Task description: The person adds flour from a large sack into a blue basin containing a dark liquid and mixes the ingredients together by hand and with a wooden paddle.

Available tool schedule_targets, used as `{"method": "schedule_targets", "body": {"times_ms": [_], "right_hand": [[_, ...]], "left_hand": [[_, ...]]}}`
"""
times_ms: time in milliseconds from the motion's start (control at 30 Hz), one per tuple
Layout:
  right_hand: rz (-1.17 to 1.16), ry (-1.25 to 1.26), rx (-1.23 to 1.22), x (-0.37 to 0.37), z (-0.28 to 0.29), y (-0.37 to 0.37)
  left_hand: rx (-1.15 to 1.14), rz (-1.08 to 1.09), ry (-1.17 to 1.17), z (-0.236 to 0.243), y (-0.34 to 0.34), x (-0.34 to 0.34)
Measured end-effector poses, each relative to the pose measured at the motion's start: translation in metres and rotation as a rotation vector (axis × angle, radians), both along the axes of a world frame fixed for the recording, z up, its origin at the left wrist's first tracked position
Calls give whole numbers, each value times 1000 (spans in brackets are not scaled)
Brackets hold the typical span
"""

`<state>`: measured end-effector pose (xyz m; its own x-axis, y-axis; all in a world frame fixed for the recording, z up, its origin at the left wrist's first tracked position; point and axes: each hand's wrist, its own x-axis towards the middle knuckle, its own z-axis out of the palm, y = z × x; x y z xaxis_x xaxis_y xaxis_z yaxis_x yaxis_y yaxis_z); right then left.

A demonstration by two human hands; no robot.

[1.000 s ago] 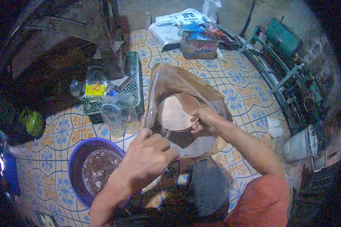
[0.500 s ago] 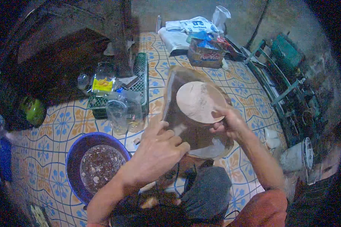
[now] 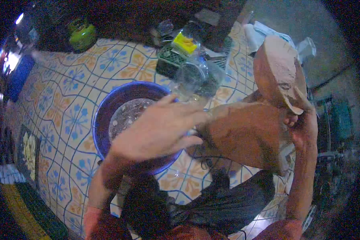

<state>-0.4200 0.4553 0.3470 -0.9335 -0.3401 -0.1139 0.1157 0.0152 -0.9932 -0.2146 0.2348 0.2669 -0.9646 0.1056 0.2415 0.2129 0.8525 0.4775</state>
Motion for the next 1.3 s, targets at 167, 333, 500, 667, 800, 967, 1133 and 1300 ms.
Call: {"method": "schedule_targets", "body": {"times_ms": [167,333,500,667,800,967,1133,1300], "right_hand": [[125,-179,-16,68,-48,-83],[318,-459,-4,99,-140,-133],[363,31,78,131,-235,-182],[405,911,508,136,-280,-198],[461,1107,587,143,-298,-204],[618,1228,746,142,-313,-204],[598,1453,670,132,-326,-199],[690,1496,623,128,-314,-198]], "left_hand": [[267,653,106,-58,-92,132],[519,1055,-47,-129,-99,227],[954,1390,-200,-185,-56,270],[473,1357,-279,-217,-25,246],[583,1441,-242,-220,-15,240],[545,1368,-165,-238,-17,251],[738,1403,-31,-221,-17,254],[837,1369,180,-224,-14,259]]}}
